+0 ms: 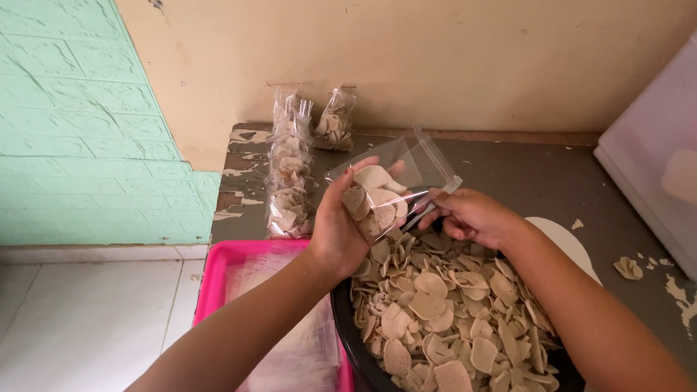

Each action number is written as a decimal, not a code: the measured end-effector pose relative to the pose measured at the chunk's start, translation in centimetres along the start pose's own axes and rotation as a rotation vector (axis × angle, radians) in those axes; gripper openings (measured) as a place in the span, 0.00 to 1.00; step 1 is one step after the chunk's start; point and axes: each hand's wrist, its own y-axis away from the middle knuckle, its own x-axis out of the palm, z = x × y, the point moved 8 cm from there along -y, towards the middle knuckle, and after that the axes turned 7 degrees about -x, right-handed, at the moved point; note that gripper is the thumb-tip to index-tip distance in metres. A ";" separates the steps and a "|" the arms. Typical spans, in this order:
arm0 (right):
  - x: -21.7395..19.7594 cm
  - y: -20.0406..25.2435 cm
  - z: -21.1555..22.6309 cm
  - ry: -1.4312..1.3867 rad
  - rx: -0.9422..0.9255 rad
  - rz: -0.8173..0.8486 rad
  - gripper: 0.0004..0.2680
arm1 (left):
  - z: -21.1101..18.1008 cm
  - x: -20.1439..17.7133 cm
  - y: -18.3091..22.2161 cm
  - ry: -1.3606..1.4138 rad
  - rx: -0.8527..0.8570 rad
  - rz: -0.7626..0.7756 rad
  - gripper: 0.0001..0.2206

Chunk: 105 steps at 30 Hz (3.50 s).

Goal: Packaging chips into small plastic bags using a spoon and weighing them on a digital scale for portion control.

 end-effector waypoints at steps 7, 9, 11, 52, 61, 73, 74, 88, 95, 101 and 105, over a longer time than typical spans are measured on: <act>-0.2 0.4 0.6 0.050 -0.022 -0.021 0.16 | -0.2 0.0 0.4 0.026 0.027 -0.020 0.25; 0.8 0.9 0.5 0.078 0.007 0.022 0.16 | -0.1 -0.3 0.1 0.022 0.025 -0.029 0.25; 0.4 0.5 0.1 0.060 -0.005 0.018 0.16 | 0.0 -0.3 0.0 0.026 0.024 -0.028 0.25; -2.0 7.3 11.7 -0.177 -0.483 -0.317 0.17 | -1.5 0.8 1.8 0.029 0.151 0.011 0.24; -3.4 8.7 13.1 -0.251 -0.515 -0.528 0.15 | -0.6 1.3 1.2 0.054 0.066 0.150 0.20; -2.2 9.0 15.0 0.008 -0.648 -0.636 0.15 | 0.3 2.0 0.7 0.030 -0.025 0.294 0.21; -1.3 8.7 15.3 0.073 -0.676 -0.571 0.15 | 0.4 1.8 0.7 -0.035 -0.041 0.265 0.21; -0.4 13.6 15.5 0.434 -1.232 -0.726 0.17 | -0.7 1.1 0.9 0.086 -0.050 0.119 0.22; 0.6 11.2 15.5 0.314 -0.953 -0.628 0.15 | 0.0 1.2 0.4 0.010 -0.083 0.070 0.25; 1.4 10.2 15.2 0.347 -0.994 -0.533 0.14 | 1.9 -0.2 -0.7 -0.057 -0.153 -0.014 0.27; -2.0 11.0 13.4 0.340 -1.142 -0.730 0.18 | 2.1 -0.7 -1.1 -0.017 -0.157 -0.028 0.29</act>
